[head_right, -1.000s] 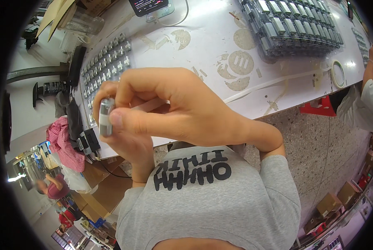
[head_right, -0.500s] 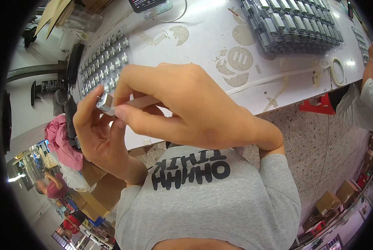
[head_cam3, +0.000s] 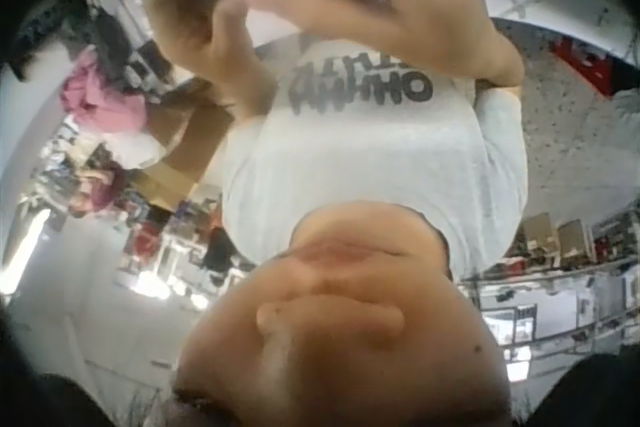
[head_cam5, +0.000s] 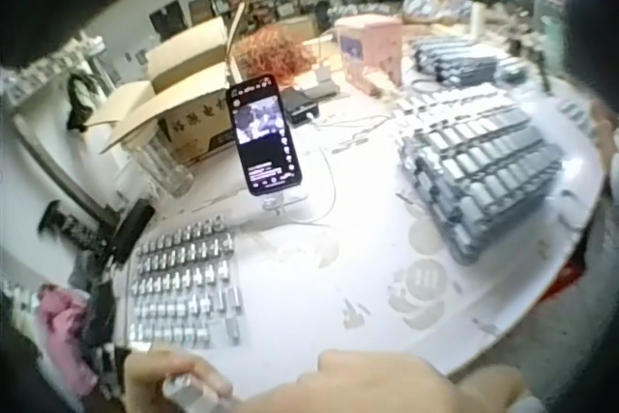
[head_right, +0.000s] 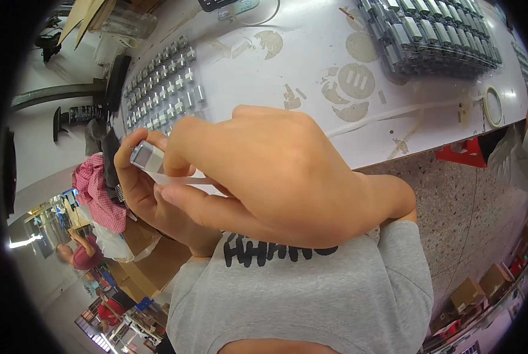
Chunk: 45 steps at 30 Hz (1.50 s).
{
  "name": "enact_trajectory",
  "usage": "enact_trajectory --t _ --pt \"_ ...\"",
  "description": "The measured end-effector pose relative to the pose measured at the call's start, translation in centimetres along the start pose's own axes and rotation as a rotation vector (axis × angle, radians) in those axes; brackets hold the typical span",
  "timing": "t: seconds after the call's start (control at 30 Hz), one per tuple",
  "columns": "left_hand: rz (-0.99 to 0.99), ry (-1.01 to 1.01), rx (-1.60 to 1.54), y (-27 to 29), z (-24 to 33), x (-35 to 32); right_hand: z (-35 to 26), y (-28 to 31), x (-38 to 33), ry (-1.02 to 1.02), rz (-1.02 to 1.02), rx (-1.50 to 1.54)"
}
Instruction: The person wraps small cylindrical metal components with white tape. They pick up a component, tear off a piece of tape, wrap it around the cylinder, and place it back on the table. This process is repeated for several components.
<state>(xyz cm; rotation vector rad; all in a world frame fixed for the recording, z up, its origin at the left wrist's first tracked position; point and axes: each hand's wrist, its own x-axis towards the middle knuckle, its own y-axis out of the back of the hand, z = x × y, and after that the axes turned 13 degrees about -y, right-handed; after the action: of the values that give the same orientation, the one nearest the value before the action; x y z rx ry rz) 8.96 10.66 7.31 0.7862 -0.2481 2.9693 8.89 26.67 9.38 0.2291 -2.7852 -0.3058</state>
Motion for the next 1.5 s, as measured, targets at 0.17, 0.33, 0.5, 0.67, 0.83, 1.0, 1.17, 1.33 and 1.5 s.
enact_trajectory --t 0.17,0.33,0.5,0.67,0.83,1.0,1.17,1.33,1.5 --pt "-0.006 -0.051 0.011 0.4 -0.6 0.0 0.0 -0.1 0.1 -0.097 -0.025 0.041" --pt "-0.008 -0.060 0.014 0.1 -0.2 0.2 -0.1 0.1 0.6 -0.110 -0.073 0.034" --pt "-0.047 -0.057 0.098 0.3 0.4 0.5 0.2 -0.3 0.6 -0.162 -0.081 0.081" --pt "-0.088 -0.063 0.192 0.3 0.8 0.7 0.2 -0.2 0.7 -0.232 -0.121 0.102" --pt "-0.135 -0.026 0.211 0.6 1.0 0.8 0.4 -0.4 0.7 -0.265 -0.082 0.105" --pt "-0.078 0.042 0.092 0.3 1.2 0.9 0.4 -0.6 0.7 -0.219 -0.037 0.032" --pt "-0.195 0.101 0.081 1.1 0.6 1.3 1.3 -1.1 0.5 -0.001 0.010 -0.150" --pt "-0.277 0.215 -0.095 2.5 -0.6 0.6 1.5 -2.5 0.0 0.301 0.008 -0.474" --pt "-0.103 0.546 -0.309 2.6 -1.5 -1.1 3.6 -4.9 -0.6 0.605 0.069 -0.628"
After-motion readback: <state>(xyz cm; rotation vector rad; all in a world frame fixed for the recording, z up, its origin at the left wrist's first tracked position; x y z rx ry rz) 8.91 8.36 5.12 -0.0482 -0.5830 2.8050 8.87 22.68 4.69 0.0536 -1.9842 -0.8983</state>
